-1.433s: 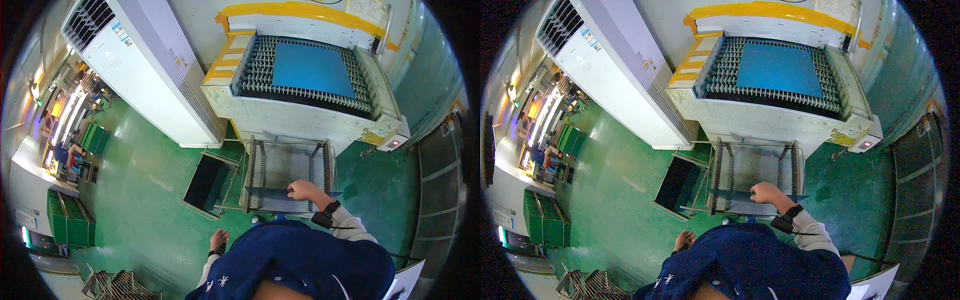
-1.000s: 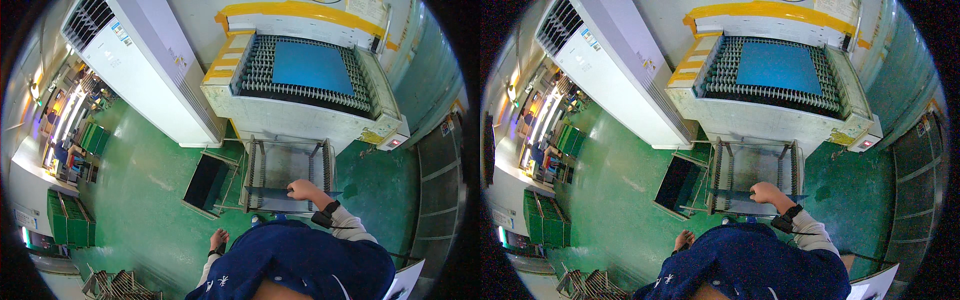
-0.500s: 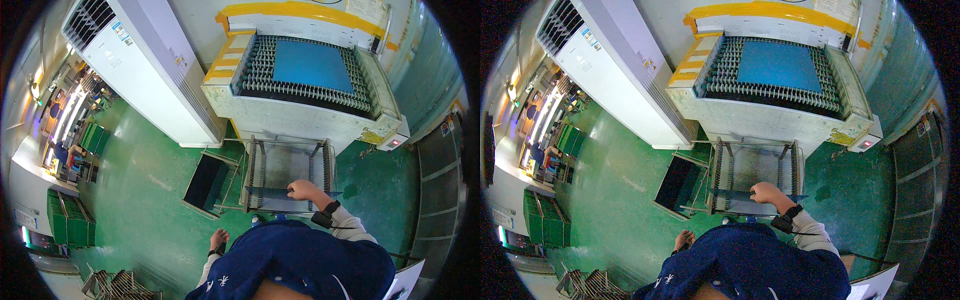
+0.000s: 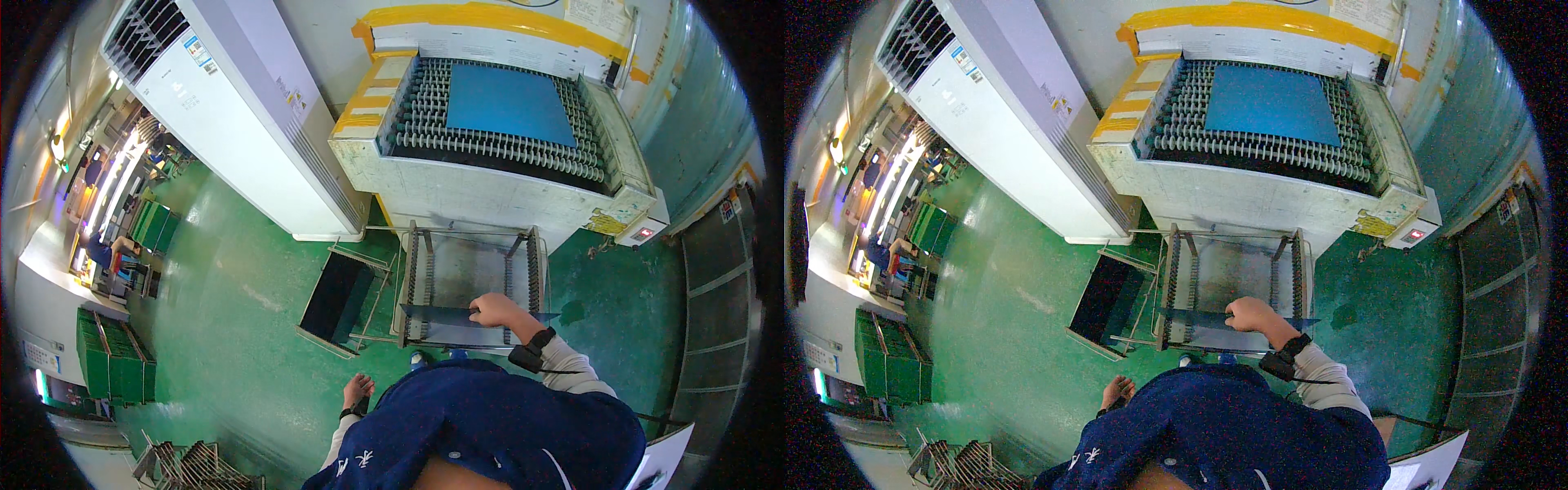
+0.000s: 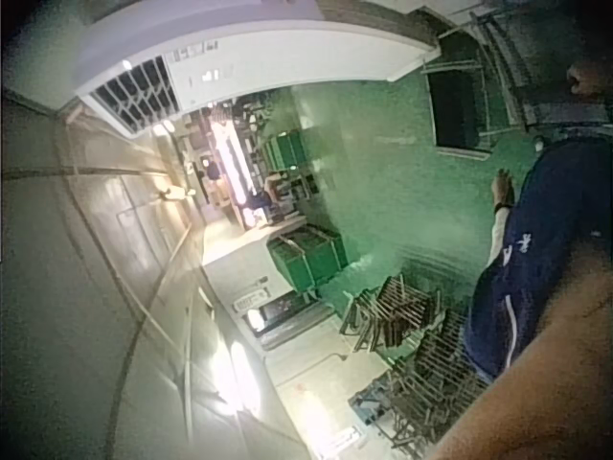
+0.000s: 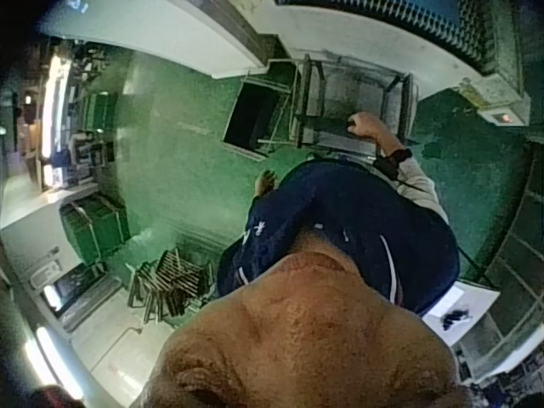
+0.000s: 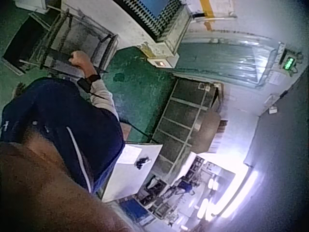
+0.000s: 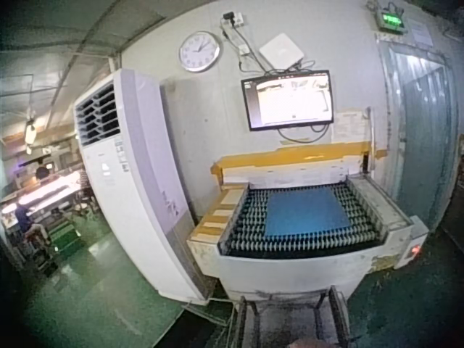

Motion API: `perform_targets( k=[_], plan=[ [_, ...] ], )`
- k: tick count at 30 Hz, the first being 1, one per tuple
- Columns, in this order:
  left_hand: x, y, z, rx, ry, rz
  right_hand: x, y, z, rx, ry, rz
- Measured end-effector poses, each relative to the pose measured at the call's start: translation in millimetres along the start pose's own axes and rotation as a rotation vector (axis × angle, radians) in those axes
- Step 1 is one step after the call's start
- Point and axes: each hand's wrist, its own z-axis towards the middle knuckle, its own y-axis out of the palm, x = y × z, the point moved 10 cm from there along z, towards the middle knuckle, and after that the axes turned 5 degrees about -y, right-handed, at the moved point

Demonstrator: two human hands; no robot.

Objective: Unloading processed blue metal sheets from a machine and placing them into a vertical storage rack.

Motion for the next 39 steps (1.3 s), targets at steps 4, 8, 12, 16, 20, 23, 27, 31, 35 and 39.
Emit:
perform_targets(
  k=[4,8,12,16,20,23,27,31,35,39],
  plan=[
    [-3,-3,1,0.027,-0.024,-0.023,1,1,1,0.005,0.002,0.006],
    [1,1,-3,-0.003,-0.009,-0.014,0,1,2,0.001,-0.010,-0.005],
    [1,1,-6,0.008,-0.010,-0.005,1,2,2,0.004,-0.013,-0.001],
    [0,0,-7,0.030,-0.002,-0.010,2,3,3,0.011,-0.018,-0.013],
    [3,3,-7,-0.013,0.023,-0.019,3,3,5,0.020,-0.019,-0.015],
    [2,3,-6,-0.022,0.018,-0.022,4,5,5,-0.005,-0.011,-0.011],
    [1,3,-4,-0.021,0.006,-0.042,2,2,3,-0.006,0.003,-0.002],
    [1,1,-7,0.024,0.004,0.002,1,1,2,-0.006,0.005,-0.002],
    [4,5,-10,-0.003,0.021,-0.001,4,3,4,-0.013,0.014,0.002],
    [4,5,-9,-0.007,0.025,0.014,3,2,4,0.013,-0.015,0.006]
  ],
)
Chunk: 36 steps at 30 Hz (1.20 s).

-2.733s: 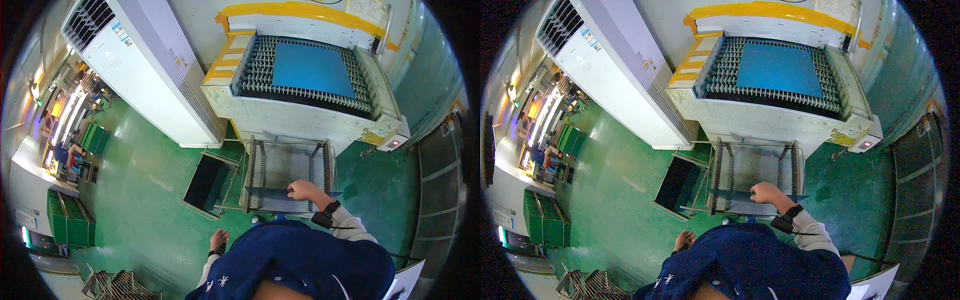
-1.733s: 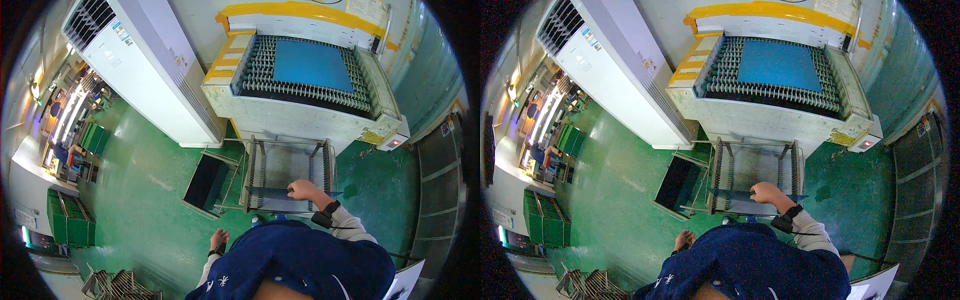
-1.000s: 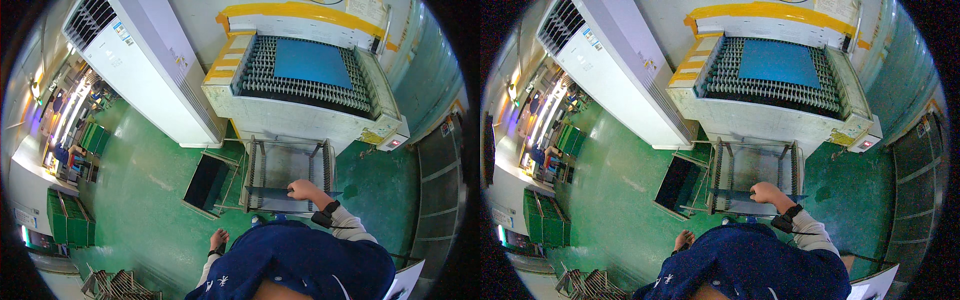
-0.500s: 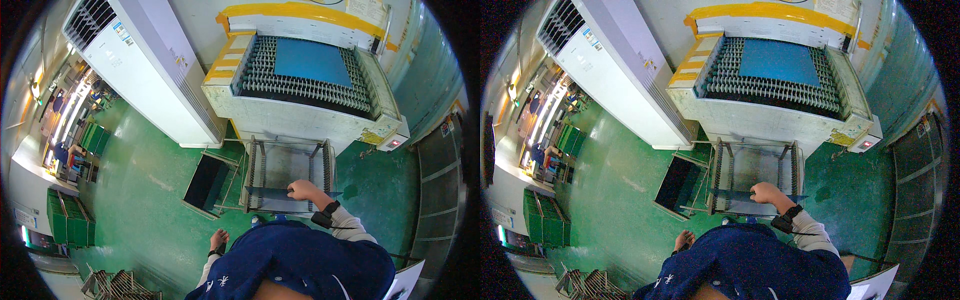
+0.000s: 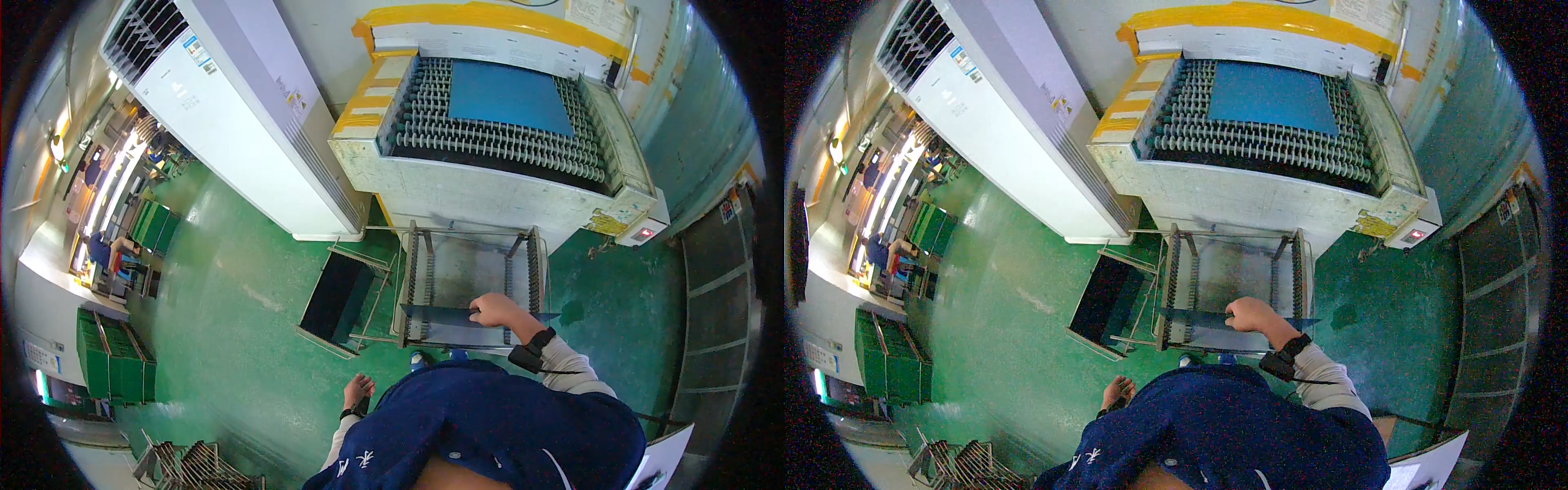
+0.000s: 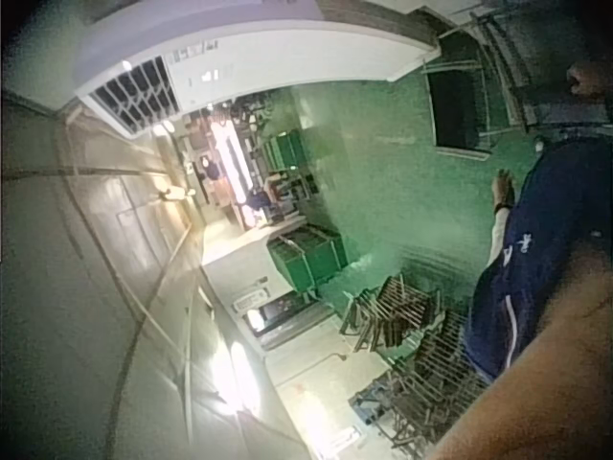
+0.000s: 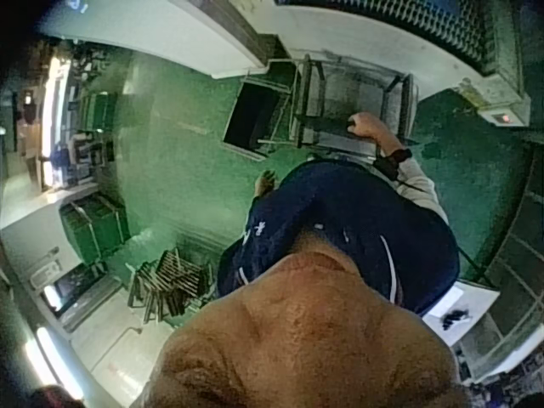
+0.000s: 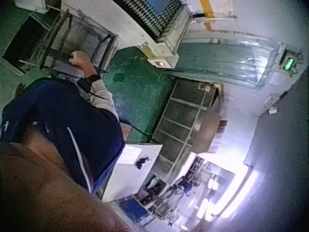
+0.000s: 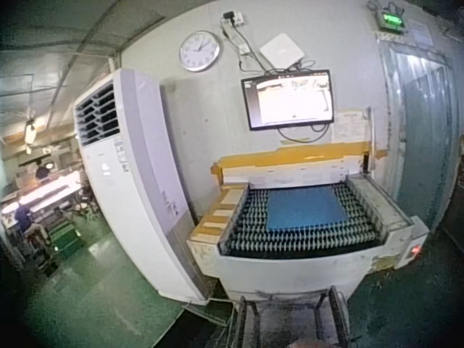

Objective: Unloading processed blue metal sheets from a machine and placing them into a vertical storage rack.

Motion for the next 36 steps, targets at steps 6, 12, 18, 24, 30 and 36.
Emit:
perform_targets(
  k=[6,12,18,24,30,36],
  plan=[
    [-3.0,-2.3,6.4,0.001,-0.019,0.010,-4.1,-5.0,-2.8,0.023,-0.013,0.005],
    [-3.6,-2.9,7.4,-0.002,-0.022,0.000,-3.1,-5.0,-3.4,0.016,0.008,0.018],
    [-2.1,-2.9,3.9,0.015,-0.018,0.017,-3.6,-4.0,-2.3,0.024,-0.015,0.004],
    [-2.5,-2.9,2.5,-0.007,-0.001,0.000,-2.7,-2.6,-2.0,0.025,-0.015,-0.004],
    [-6.3,-3.7,8.0,-0.038,-0.042,-0.027,0.7,1.1,-0.3,0.017,-0.011,-0.007],
    [-4.4,-4.6,4.0,0.015,-0.020,-0.014,0.1,0.7,-1.3,0.020,-0.010,0.002]
  ],
)
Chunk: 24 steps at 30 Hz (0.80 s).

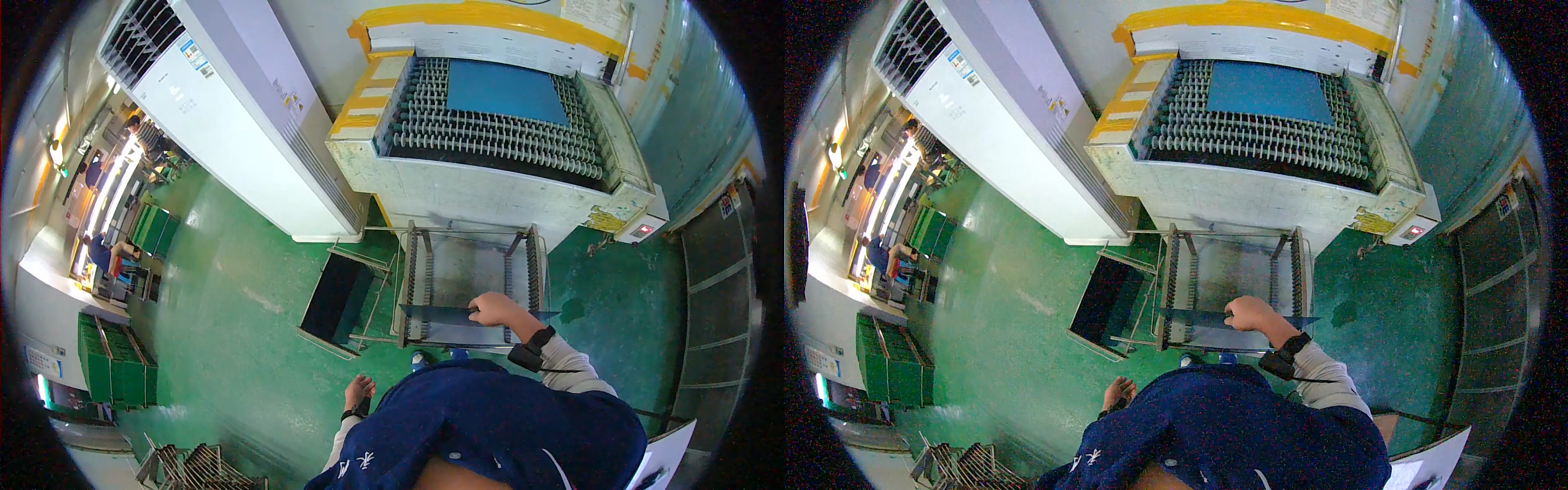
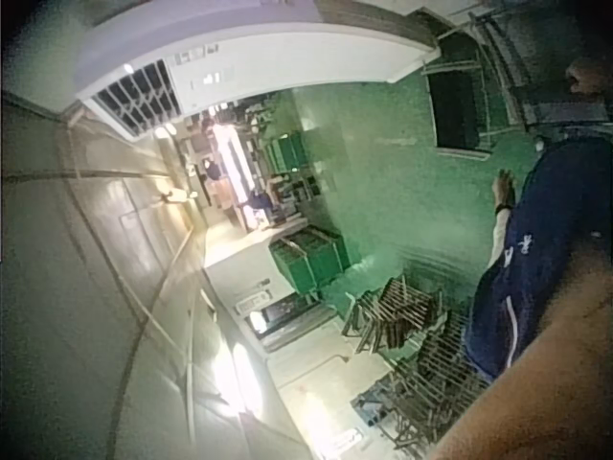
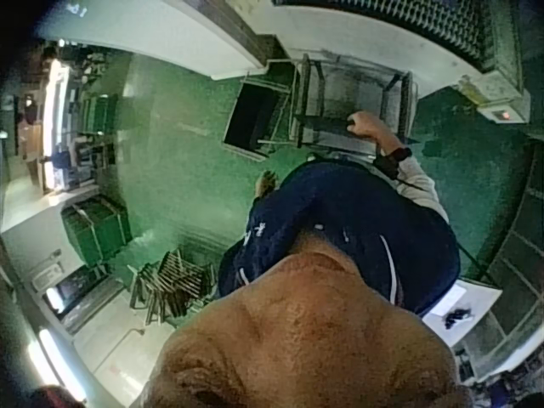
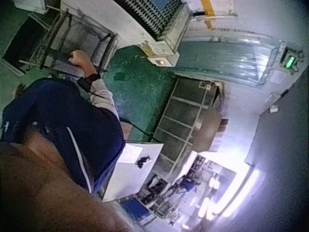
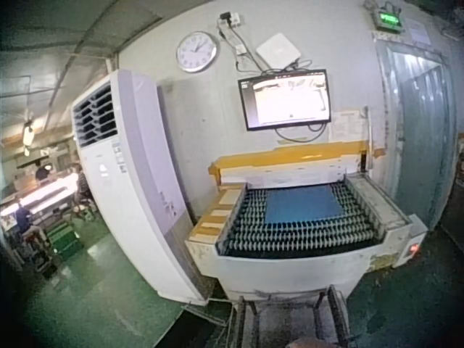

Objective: Unloading processed blue metal sheets from a machine and placing them into a vertical storage rack.

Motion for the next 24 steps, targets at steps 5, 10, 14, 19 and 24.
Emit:
perform_targets(
  k=[5,10,14,19,24],
  plan=[
    [1,2,-3,-0.005,-0.002,-0.004,-2,0,-1,-0.012,0.002,-0.006],
    [-3,-4,1,0.045,-0.030,0.030,-4,-4,-3,0.005,0.010,-0.003],
    [-4,-5,1,0.020,-0.013,0.010,-7,-3,-7,0.009,0.009,-0.011],
    [-6,-9,1,-0.007,-0.014,0.013,-13,1,-12,0.074,-0.041,-0.072],
    [-1,-4,3,-0.078,0.049,0.061,-20,-2,-12,0.086,-0.104,-0.152]
  ],
)
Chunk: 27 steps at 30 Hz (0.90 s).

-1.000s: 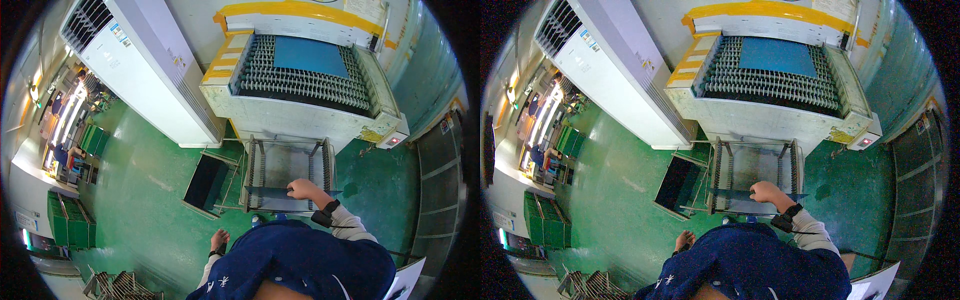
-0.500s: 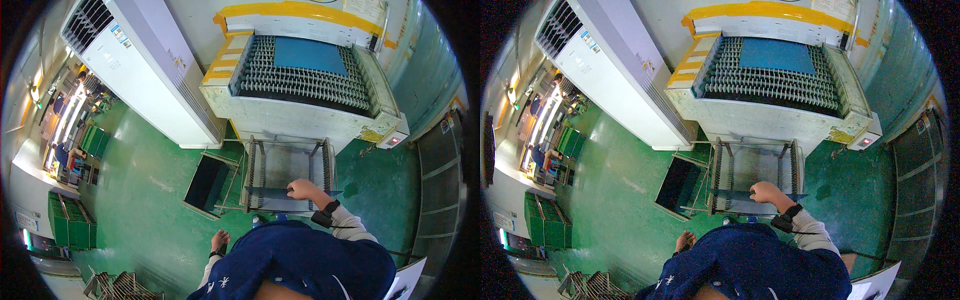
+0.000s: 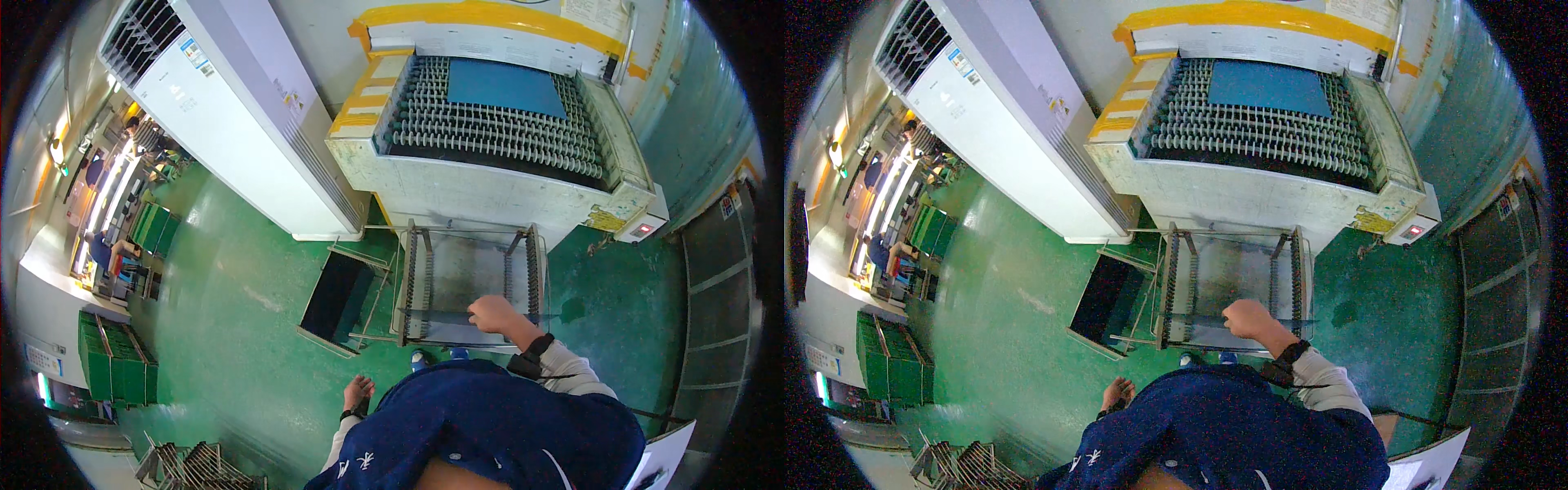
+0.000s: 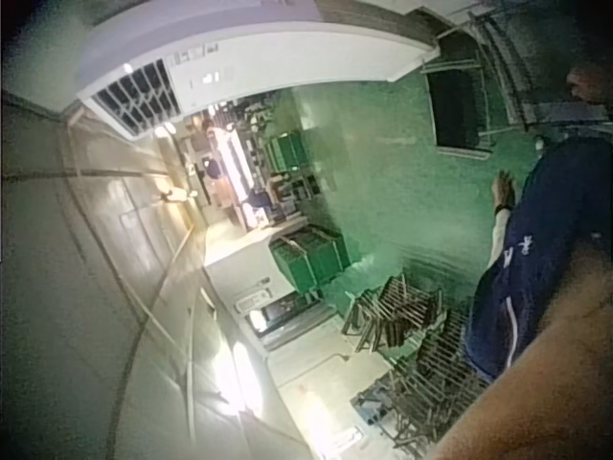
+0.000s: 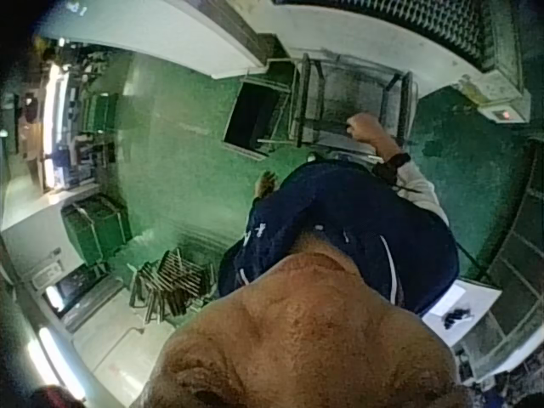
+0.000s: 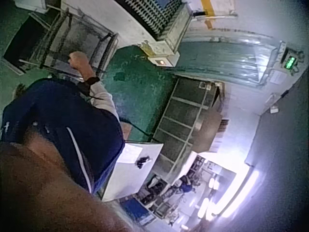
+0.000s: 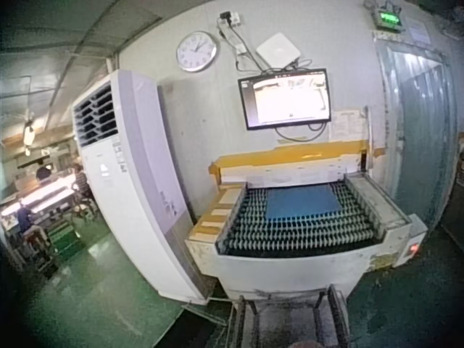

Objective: Unloading processed blue metal sheets from a machine and placing them into a vertical storage rack.

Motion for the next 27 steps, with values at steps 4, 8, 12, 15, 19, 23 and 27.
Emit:
perform_targets(
  k=[4,8,12,15,19,23,27],
  plan=[
    [-5,-7,5,0.079,-0.062,-0.059,-13,-30,-7,0.015,-0.028,-0.064],
    [-4,4,5,0.009,-0.071,-0.117,-35,-85,-27,0.086,-0.082,-0.083],
    [4,10,2,0.094,-0.061,-0.032,-58,-122,-47,0.086,-0.105,-0.094],
    [8,15,0,0.094,-0.072,-0.004,-65,-153,-61,0.194,-0.151,-0.089],
    [10,23,7,0.040,-0.077,-0.009,-65,-172,-62,0.257,-0.155,-0.086],
    [12,27,7,0.016,-0.053,-0.053,-70,-172,-60,0.183,-0.166,-0.104],
    [15,17,0,0.095,-0.046,-0.020,-72,-188,-68,0.223,-0.150,-0.092]
  ],
)
